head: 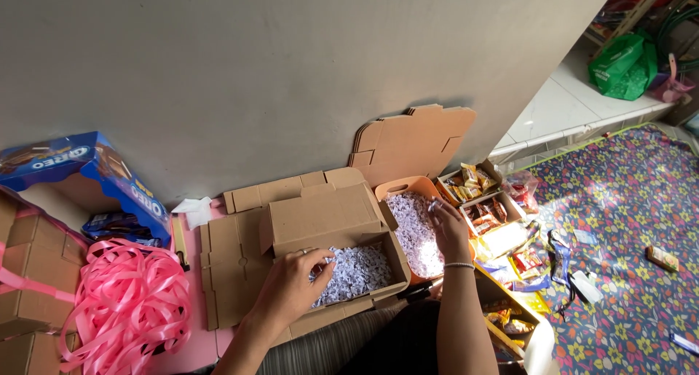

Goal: A person is packing a cardboard gift box by placing small items into it on top of shredded paper cushioning.

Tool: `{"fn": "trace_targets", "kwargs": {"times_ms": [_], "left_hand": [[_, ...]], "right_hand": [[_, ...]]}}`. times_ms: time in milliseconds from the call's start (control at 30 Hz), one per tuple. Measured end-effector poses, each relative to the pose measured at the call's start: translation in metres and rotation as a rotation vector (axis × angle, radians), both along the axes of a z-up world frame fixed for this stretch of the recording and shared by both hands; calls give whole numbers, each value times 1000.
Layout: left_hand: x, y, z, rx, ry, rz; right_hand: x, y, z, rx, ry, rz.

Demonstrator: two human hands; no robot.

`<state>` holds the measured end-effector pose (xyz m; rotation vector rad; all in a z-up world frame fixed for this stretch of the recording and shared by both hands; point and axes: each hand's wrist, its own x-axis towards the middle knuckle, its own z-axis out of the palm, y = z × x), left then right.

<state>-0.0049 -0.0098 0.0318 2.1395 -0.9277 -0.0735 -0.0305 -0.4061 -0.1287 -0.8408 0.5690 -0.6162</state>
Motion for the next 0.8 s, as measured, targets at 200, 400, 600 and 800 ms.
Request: {"fn": "trace_targets", "kwargs": {"times_ms": [200,400,600,800], "left_hand": [[1,-3,-2,10,-10,-7],[1,-5,-4,-7,-15,10],[3,-5,-7,-37,-17,-14],[-1,-5,-2,-162,-77,36]], "right_hand": [[1,-2,9,45,-101,23],[-1,3,16,87,-85,-33],[-10,26,43,-41,-141,21],[-10,95,90,-61,-222,240]]}}
